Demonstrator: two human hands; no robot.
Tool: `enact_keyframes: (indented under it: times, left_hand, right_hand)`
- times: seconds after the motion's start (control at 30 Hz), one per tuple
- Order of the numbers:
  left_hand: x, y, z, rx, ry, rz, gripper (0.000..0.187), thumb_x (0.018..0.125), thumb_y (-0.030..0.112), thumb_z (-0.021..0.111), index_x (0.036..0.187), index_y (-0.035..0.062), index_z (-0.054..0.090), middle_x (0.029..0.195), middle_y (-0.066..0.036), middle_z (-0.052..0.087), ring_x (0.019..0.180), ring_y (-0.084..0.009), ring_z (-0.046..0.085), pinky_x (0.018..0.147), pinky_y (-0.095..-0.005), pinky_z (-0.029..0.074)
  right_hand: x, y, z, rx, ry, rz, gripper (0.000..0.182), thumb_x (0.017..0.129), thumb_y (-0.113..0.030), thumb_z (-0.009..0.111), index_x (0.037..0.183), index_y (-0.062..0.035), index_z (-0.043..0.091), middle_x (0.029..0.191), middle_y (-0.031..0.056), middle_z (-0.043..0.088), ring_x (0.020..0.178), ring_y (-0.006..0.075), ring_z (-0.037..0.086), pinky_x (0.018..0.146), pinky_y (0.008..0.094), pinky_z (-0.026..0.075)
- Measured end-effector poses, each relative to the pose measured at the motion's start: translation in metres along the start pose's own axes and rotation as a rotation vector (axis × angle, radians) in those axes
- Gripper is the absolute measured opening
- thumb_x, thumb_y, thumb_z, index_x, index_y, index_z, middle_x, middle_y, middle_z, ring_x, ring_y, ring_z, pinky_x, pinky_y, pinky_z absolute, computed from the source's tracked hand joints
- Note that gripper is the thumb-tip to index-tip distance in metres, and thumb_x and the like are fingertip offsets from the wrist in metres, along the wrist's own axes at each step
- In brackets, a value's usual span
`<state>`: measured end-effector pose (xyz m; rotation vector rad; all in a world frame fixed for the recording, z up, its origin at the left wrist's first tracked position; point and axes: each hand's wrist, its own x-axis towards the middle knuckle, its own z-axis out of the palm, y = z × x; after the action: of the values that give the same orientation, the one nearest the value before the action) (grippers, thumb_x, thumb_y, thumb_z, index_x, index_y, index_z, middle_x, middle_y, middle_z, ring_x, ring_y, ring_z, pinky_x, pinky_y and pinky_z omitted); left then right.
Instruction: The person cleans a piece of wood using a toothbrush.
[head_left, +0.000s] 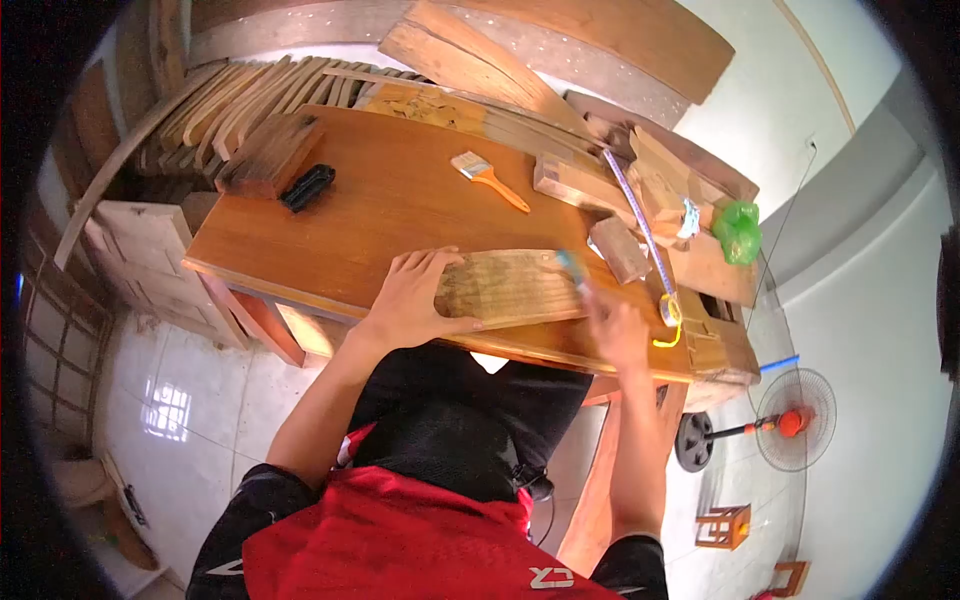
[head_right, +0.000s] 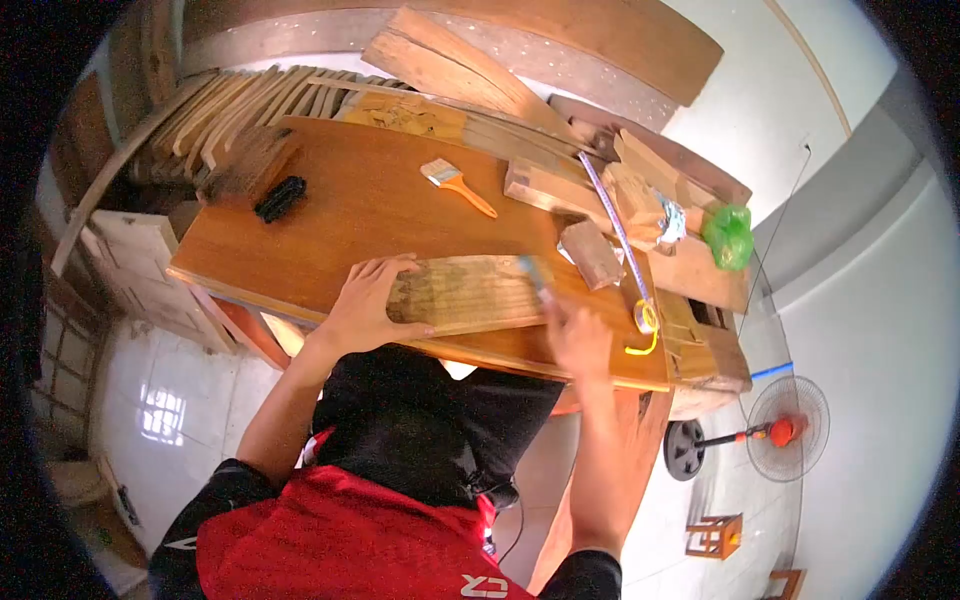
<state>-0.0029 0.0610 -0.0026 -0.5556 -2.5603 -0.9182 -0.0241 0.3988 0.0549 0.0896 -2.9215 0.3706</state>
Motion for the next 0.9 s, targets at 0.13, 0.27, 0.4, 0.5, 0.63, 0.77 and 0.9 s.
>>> enact_keyframes:
  times: [0.13, 0.27, 0.4, 0.5, 0.63, 0.77, 0.9]
  left_hand:
    - [0.005, -0.002, -0.001, -0.004, -0.015, 0.001, 0.091, 0.077, 0.056, 0.091, 0.143, 0.0070, 0.053, 0.156, -0.018, 0.056, 0.145, -0.0400, 0.049, 0.123, -0.0500, 0.033]
    - [0.003, -0.002, -0.001, 0.009, -0.001, -0.002, 0.092, 0.076, 0.058, 0.091, 0.143, 0.0077, 0.053, 0.157, -0.017, 0.057, 0.146, -0.0394, 0.049, 0.123, -0.0503, 0.033]
    - [0.008, -0.001, -0.004, 0.019, -0.002, -0.002, 0.092, 0.076, 0.058, 0.091, 0.143, 0.0082, 0.053, 0.157, -0.017, 0.057, 0.146, -0.0395, 0.049, 0.122, -0.0504, 0.034]
    - [0.000, 0.000, 0.002, -0.006, -0.002, -0.014, 0.091, 0.076, 0.058, 0.091, 0.142, 0.0077, 0.053, 0.156, -0.018, 0.056, 0.145, -0.0397, 0.049, 0.123, -0.0506, 0.033]
    - [0.001, -0.001, 0.000, -0.009, -0.007, -0.015, 0.092, 0.076, 0.059, 0.091, 0.143, 0.0080, 0.053, 0.155, -0.019, 0.056, 0.145, -0.0404, 0.049, 0.124, -0.0506, 0.032]
    - [0.003, -0.002, 0.002, -0.004, 0.005, -0.029, 0.096, 0.075, 0.058, 0.092, 0.146, 0.0070, 0.052, 0.155, -0.018, 0.057, 0.146, -0.0414, 0.048, 0.124, -0.0500, 0.032]
    - [0.003, -0.002, -0.003, -0.071, -0.019, -0.077, 0.111, 0.073, 0.059, 0.093, 0.156, 0.0036, 0.043, 0.156, -0.021, 0.054, 0.147, -0.0438, 0.046, 0.125, -0.0515, 0.032]
  right_hand:
    - [-0.006, -0.008, 0.017, -0.066, 0.110, -0.249, 0.038, 0.110, -0.049, 0.055, 0.133, -0.0292, 0.078, 0.085, 0.0238, 0.075, 0.079, 0.0455, 0.075, 0.073, 0.0588, 0.061]
    - [0.002, -0.014, 0.013, -0.044, 0.019, -0.229, 0.034, 0.110, -0.046, 0.055, 0.128, -0.0286, 0.079, 0.089, 0.0248, 0.077, 0.080, 0.0447, 0.076, 0.069, 0.0589, 0.061]
    - [0.003, -0.024, 0.021, -0.224, 0.085, -0.165, 0.034, 0.109, -0.045, 0.055, 0.123, -0.0251, 0.080, 0.087, 0.0235, 0.077, 0.074, 0.0445, 0.075, 0.066, 0.0580, 0.061]
    - [-0.039, -0.070, 0.025, 0.255, -0.036, -0.383, 0.036, 0.109, -0.047, 0.056, 0.123, -0.0244, 0.080, 0.085, 0.0237, 0.076, 0.077, 0.0458, 0.075, 0.069, 0.0574, 0.061]
    - [-0.008, -0.041, 0.021, 0.067, -0.027, -0.130, 0.034, 0.109, -0.043, 0.058, 0.129, -0.0254, 0.078, 0.085, 0.0231, 0.076, 0.080, 0.0455, 0.075, 0.070, 0.0588, 0.060]
    - [-0.020, -0.058, 0.020, -0.060, 0.006, -0.213, 0.035, 0.109, -0.041, 0.057, 0.137, -0.0286, 0.074, 0.086, 0.0220, 0.076, 0.079, 0.0446, 0.075, 0.070, 0.0595, 0.060]
    - [-0.040, -0.083, 0.020, 0.176, -0.109, -0.369, 0.035, 0.108, -0.041, 0.063, 0.140, -0.0299, 0.074, 0.096, 0.0227, 0.077, 0.084, 0.0446, 0.076, 0.079, 0.0539, 0.060]
